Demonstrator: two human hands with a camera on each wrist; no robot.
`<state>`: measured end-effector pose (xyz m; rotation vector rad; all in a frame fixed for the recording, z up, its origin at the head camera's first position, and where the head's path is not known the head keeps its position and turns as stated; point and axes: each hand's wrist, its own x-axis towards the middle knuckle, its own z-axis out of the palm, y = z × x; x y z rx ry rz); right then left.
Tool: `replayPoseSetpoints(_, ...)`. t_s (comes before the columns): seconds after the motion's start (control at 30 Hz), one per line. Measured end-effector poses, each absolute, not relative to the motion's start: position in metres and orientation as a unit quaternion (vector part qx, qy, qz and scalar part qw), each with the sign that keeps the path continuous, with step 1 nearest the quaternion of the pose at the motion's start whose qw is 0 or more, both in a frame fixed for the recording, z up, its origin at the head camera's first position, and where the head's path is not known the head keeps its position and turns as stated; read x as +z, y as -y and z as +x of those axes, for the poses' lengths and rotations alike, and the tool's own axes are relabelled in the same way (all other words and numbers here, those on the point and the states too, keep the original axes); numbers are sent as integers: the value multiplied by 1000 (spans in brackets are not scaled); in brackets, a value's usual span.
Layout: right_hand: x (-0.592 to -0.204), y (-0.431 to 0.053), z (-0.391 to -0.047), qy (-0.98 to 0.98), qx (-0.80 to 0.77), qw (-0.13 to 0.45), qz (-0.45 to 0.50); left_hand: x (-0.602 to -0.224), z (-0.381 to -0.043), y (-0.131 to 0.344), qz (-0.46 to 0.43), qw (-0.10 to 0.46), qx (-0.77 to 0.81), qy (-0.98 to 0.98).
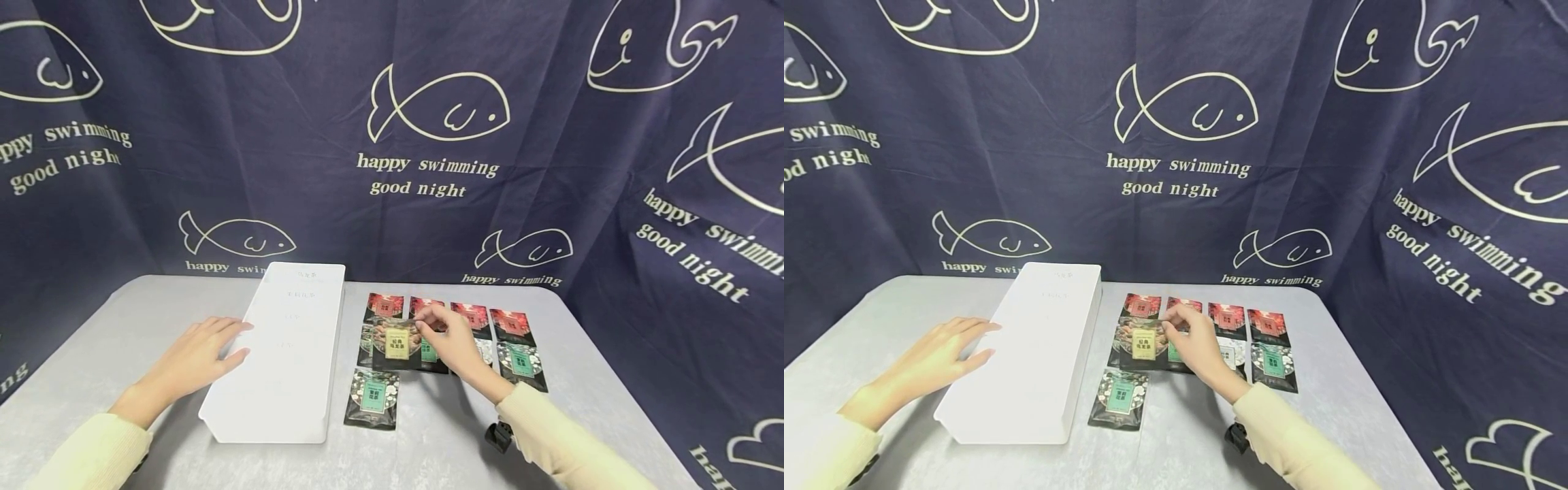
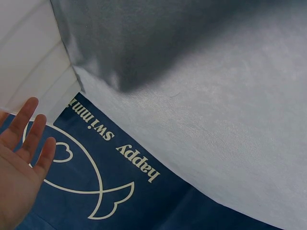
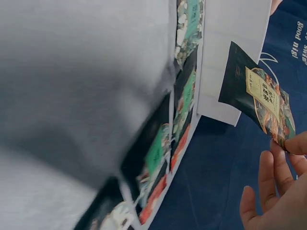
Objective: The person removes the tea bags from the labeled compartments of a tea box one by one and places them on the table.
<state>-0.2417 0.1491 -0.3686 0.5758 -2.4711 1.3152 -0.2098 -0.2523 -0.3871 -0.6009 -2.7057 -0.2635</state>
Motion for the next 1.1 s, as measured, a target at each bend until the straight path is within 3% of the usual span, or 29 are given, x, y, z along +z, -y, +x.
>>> replayPoseSetpoints(0.33,-383,-176,-224,876,437,108,176,-389,-211,253,-214,184,-93,955)
replayPoseSetpoints(0.67,-395,-193,-205,876,454,33,163,-391,-211,253,-215,182,-92,955)
replayPoseSetpoints(1.1,-408,-199,-199,873,461,4,158,-388,-210,254,-214,185,-94,954)
